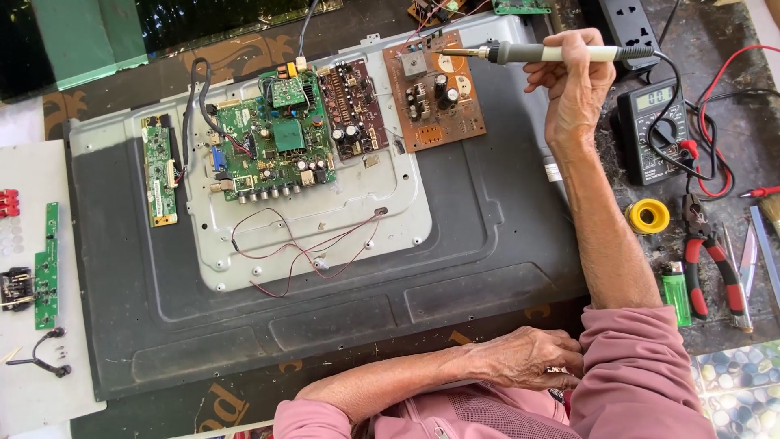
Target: Soldering components on various circuit boards of a disassembled television set.
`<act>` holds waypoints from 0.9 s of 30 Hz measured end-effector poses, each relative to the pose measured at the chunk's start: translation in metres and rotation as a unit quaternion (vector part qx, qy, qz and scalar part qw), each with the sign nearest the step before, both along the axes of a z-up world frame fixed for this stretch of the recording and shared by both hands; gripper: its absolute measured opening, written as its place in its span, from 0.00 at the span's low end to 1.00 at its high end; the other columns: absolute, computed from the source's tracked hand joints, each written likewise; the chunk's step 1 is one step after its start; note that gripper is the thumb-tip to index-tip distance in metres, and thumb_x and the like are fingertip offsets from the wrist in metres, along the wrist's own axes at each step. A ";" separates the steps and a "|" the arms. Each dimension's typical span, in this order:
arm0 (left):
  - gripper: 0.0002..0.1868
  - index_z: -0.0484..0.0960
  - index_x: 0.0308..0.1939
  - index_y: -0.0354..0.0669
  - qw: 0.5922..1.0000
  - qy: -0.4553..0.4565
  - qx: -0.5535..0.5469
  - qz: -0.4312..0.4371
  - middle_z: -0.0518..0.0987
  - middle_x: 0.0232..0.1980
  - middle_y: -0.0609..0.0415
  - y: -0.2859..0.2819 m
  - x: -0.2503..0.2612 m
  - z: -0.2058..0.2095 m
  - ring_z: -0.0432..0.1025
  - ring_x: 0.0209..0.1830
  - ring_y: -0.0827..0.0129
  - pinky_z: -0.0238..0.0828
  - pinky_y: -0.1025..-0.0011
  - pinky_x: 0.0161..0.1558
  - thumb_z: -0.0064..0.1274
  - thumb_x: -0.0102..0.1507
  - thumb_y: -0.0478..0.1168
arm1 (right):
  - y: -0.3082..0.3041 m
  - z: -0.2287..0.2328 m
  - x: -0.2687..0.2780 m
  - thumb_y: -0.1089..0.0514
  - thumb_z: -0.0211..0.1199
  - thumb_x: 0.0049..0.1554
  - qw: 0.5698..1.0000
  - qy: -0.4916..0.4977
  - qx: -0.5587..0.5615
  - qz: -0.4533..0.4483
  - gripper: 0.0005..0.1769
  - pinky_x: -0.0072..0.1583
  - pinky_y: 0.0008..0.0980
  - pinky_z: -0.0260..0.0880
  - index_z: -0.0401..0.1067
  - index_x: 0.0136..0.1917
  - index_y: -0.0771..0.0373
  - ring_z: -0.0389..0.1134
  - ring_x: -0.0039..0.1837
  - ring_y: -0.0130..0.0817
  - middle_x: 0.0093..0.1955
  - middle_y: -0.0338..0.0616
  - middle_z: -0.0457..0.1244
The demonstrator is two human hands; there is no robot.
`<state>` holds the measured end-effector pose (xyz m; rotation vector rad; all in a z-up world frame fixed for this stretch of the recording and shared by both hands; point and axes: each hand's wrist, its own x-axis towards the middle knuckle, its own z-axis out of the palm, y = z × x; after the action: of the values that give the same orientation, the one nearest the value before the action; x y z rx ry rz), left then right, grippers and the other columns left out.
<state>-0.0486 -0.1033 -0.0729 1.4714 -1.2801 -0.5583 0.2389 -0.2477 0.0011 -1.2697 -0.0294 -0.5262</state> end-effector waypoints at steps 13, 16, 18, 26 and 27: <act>0.14 0.75 0.46 0.43 1.000 -0.021 0.002 0.004 0.76 0.47 0.49 0.000 0.000 0.001 0.73 0.55 0.54 0.75 0.57 0.45 0.42 0.72 0.49 | 0.005 0.012 -0.010 0.50 0.56 0.73 0.988 -0.071 -0.070 0.119 0.15 0.43 0.29 0.78 0.69 0.55 0.66 0.72 0.42 0.37 0.45 0.54 0.66; 0.14 0.76 0.47 0.44 1.000 -0.024 0.008 0.001 0.76 0.48 0.50 -0.001 -0.001 -0.004 0.73 0.57 0.55 0.75 0.58 0.47 0.42 0.72 0.49 | -0.001 0.020 -0.010 0.58 0.52 0.75 0.975 -0.151 -0.159 0.040 0.12 0.45 0.35 0.77 0.68 0.57 0.70 0.72 0.44 0.43 0.47 0.59 0.66; 0.14 0.76 0.48 0.44 1.000 -0.029 0.008 -0.005 0.77 0.49 0.51 -0.002 -0.002 -0.008 0.73 0.57 0.55 0.75 0.59 0.49 0.43 0.72 0.49 | -0.004 0.025 -0.013 0.61 0.49 0.75 0.950 -0.194 -0.244 -0.013 0.12 0.46 0.39 0.76 0.68 0.58 0.74 0.72 0.44 0.49 0.47 0.64 0.65; 0.14 0.77 0.50 0.42 0.999 -0.032 -0.015 0.003 0.78 0.50 0.50 -0.003 -0.001 -0.014 0.74 0.55 0.56 0.75 0.60 0.49 0.47 0.71 0.48 | -0.002 -0.006 0.000 0.65 0.65 0.73 0.868 -0.175 -0.465 0.014 0.12 0.53 0.43 0.79 0.73 0.67 0.54 0.72 0.57 0.44 0.63 0.62 0.66; 0.14 0.77 0.50 0.42 0.999 -0.034 -0.014 0.003 0.78 0.50 0.50 -0.003 0.000 -0.014 0.74 0.55 0.56 0.75 0.60 0.49 0.47 0.71 0.48 | 0.002 -0.006 -0.001 0.65 0.65 0.73 0.869 -0.177 -0.463 0.013 0.12 0.53 0.43 0.79 0.73 0.67 0.54 0.72 0.57 0.44 0.63 0.62 0.66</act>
<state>-0.0490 -0.1067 -0.0868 1.4826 -1.3299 -0.4885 0.2380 -0.2452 -0.0048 -2.0832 -0.6784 -0.7542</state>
